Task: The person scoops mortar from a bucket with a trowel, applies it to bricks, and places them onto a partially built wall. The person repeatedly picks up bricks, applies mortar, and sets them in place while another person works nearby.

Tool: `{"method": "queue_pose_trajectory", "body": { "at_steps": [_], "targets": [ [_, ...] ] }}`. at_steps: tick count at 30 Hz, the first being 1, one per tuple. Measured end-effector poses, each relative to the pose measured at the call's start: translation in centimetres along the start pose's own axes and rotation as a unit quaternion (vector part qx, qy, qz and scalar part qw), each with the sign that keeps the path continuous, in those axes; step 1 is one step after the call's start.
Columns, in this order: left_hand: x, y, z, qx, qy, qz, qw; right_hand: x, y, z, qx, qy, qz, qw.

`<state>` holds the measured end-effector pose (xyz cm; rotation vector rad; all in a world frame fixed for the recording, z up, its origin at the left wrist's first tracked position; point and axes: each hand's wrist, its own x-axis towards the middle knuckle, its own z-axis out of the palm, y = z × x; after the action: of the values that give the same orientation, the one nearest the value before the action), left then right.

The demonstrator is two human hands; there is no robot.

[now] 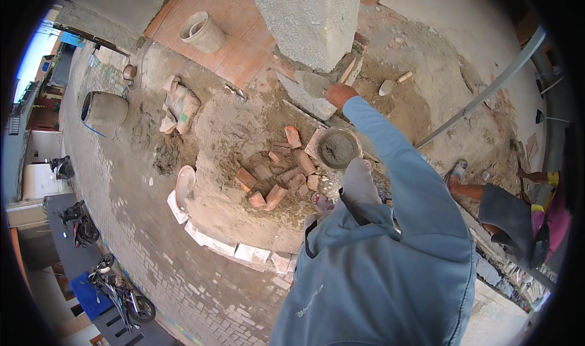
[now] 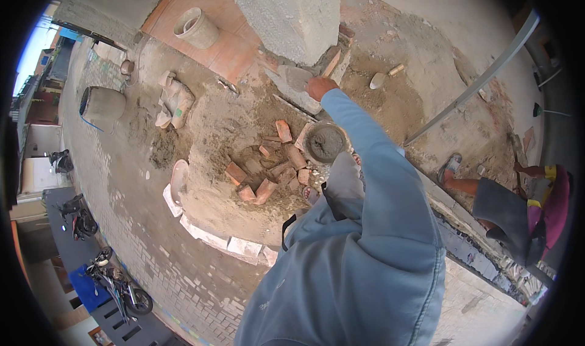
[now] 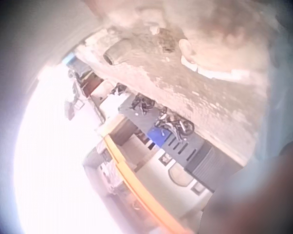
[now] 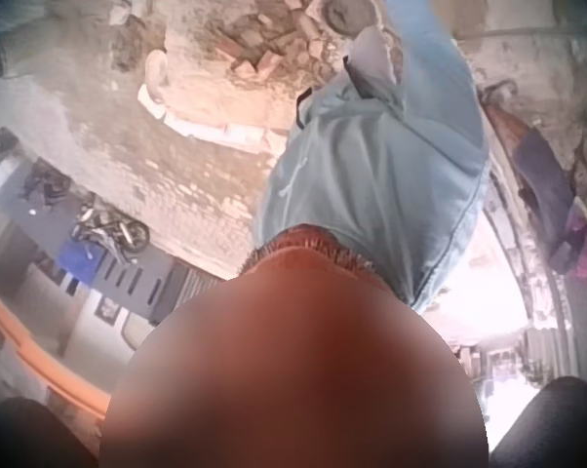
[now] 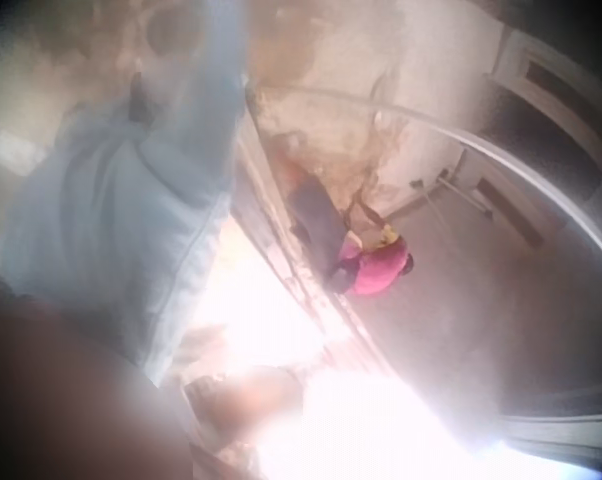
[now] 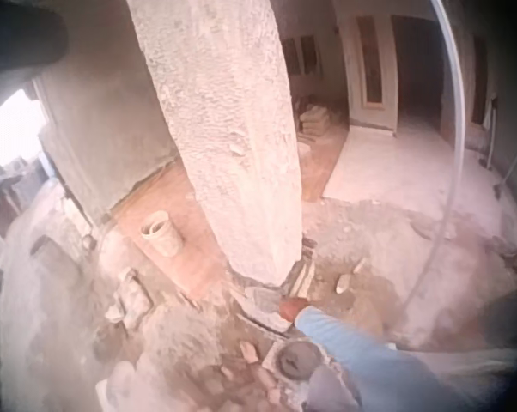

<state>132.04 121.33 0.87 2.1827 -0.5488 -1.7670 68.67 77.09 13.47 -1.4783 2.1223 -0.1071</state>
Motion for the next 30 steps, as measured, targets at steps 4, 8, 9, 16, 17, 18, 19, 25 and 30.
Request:
{"method": "queue_pose_trajectory", "body": {
  "at_steps": [4,8,9,16,17,18,19,25,30],
  "targets": [
    [0.7,-2.1,0.3,0.067,-0.01,0.085,0.994,6.0,-1.5,2.0,0.003,0.064,0.049,0.997],
    [-2.0,-1.9,-2.0,0.14,0.082,0.119,0.98,4.7,1.1,0.2,-0.007,-0.005,-0.019,1.0],
    [-2.1,-1.0,0.1,0.105,0.082,0.088,0.987,4.1,5.4,0.0,-0.031,0.022,-0.027,0.999],
    [-2.7,-5.3,2.1,0.207,0.033,-0.007,0.978,-8.7,11.0,0.6,-0.055,0.046,0.092,0.993],
    [-2.4,-6.4,1.6,0.243,0.017,0.006,0.97,-10.4,9.9,0.5,-0.032,0.033,0.109,0.993],
    [-1.9,-7.1,1.7,0.276,0.001,0.022,0.961,-11.6,9.3,0.7,-0.01,0.023,0.126,0.992],
    [-1.5,-7.1,2.6,0.21,0.037,0.004,0.977,-12.6,9.8,1.8,-0.002,0.039,0.113,0.993],
    [5.8,1.9,5.6,0.187,0.008,0.008,0.982,-11.9,12.9,13.8,-0.024,0.009,0.032,0.999],
    [15.6,10.8,7.8,0.207,0.055,0.082,0.973,-8.3,14.1,20.4,-0.148,-0.124,0.069,0.979]
  ]
}}
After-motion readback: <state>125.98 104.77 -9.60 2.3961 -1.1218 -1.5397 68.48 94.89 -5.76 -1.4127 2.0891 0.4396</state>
